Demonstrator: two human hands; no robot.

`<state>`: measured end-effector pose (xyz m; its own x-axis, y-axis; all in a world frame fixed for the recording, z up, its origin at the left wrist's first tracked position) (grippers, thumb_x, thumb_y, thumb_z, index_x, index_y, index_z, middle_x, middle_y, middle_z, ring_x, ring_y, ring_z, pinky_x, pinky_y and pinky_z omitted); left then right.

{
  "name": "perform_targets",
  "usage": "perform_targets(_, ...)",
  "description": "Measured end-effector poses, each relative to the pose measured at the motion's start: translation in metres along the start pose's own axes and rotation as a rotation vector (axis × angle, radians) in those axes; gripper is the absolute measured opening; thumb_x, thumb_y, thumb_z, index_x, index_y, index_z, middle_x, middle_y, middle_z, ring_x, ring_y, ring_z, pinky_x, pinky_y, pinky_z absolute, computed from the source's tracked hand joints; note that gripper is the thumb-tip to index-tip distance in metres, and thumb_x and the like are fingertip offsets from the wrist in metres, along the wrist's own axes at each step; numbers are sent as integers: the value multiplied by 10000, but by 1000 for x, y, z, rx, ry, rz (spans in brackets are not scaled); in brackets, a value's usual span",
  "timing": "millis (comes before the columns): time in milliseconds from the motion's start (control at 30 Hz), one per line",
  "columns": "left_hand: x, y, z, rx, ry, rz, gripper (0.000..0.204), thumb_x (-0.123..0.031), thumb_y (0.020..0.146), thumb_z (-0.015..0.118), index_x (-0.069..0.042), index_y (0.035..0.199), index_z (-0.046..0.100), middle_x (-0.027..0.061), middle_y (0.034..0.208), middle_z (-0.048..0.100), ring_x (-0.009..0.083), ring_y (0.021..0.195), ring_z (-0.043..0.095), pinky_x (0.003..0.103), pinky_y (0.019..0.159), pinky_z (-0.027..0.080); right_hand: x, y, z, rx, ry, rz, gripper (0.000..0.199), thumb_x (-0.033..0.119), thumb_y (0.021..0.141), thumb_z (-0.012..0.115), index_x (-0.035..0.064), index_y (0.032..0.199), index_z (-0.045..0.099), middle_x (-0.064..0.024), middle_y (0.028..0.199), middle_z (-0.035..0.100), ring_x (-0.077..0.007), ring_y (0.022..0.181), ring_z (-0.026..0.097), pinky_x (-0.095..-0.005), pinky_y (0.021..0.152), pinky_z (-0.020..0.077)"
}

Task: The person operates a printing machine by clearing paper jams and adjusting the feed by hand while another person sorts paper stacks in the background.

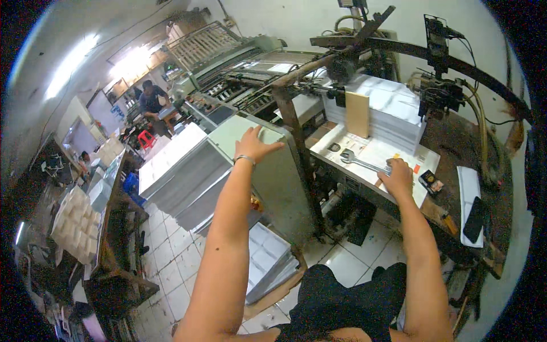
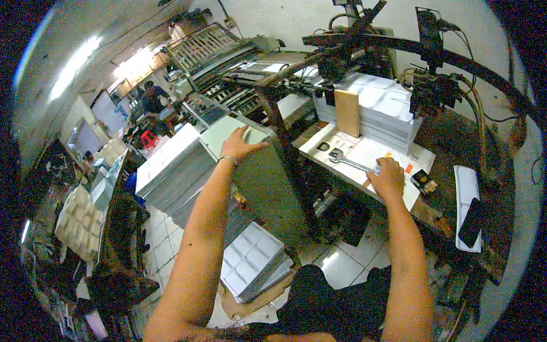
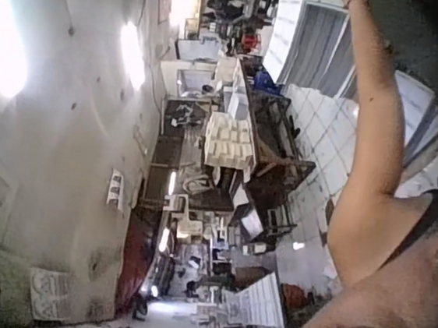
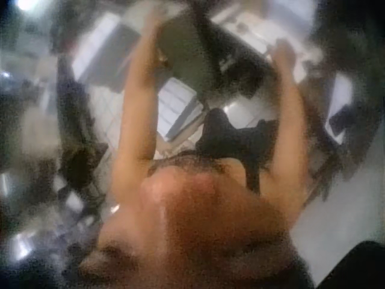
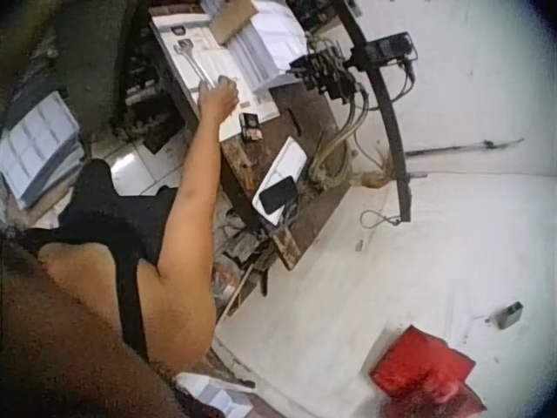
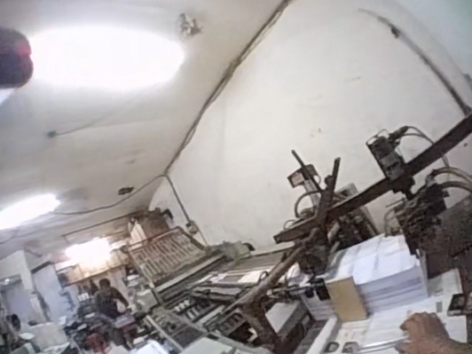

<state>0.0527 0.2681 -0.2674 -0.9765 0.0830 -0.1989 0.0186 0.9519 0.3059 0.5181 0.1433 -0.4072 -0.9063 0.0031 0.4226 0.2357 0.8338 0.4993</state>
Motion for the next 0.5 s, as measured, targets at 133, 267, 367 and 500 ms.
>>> perform_targets(133, 0, -4, -2, -15, 12, -13, 1215, -831, 607, 785, -133, 1557, 495, 173, 1625, 448, 356, 1475, 461, 562, 1216, 331, 0, -1, 2, -4, 12, -10, 538, 366, 765, 841, 85, 1201, 699, -120, 1202, 658, -332, 1163, 596, -471, 1005, 459)
perform_targets(267, 0, -7, -3, -14, 18, -22, 1216, -839, 606, 782, -140, 1558, 495, 176, 1630, 442, 351, 1486, 449, 574, 1224, 311, 0, -2, 2, -9, 37, -27, 525, 364, 768, 840, 80, 1188, 703, -123, 1196, 658, -334, 1167, 595, -470, 1009, 458)
perform_targets(367, -7, -4, -4, 6, 0, -22, 1217, -824, 610, 791, -136, 1566, 484, 179, 1641, 424, 342, 1493, 442, 576, 1231, 306, -6, 0, -1, -7, 23, -13, 519, 368, 770, 838, 83, 1183, 706, -130, 1196, 658, -338, 1166, 596, -470, 1012, 460)
perform_targets(500, -5, -2, 1, 18, -33, -10, 1207, -789, 621, 808, -118, 1568, 476, 170, 1647, 418, 335, 1486, 453, 531, 1235, 328, -2, 0, -2, 4, 14, -22, 503, 383, 768, 836, 85, 1154, 714, -144, 1140, 681, -351, 1109, 629, -480, 982, 493)
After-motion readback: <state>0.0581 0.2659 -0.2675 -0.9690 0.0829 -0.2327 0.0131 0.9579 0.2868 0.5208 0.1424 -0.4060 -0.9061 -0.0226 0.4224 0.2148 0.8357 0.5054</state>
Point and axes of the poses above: each hand's wrist, its own y-axis towards the middle knuckle, its own z-axis out of the palm, x = y × z, the point moved 8 cm from there along y, towards the middle knuckle
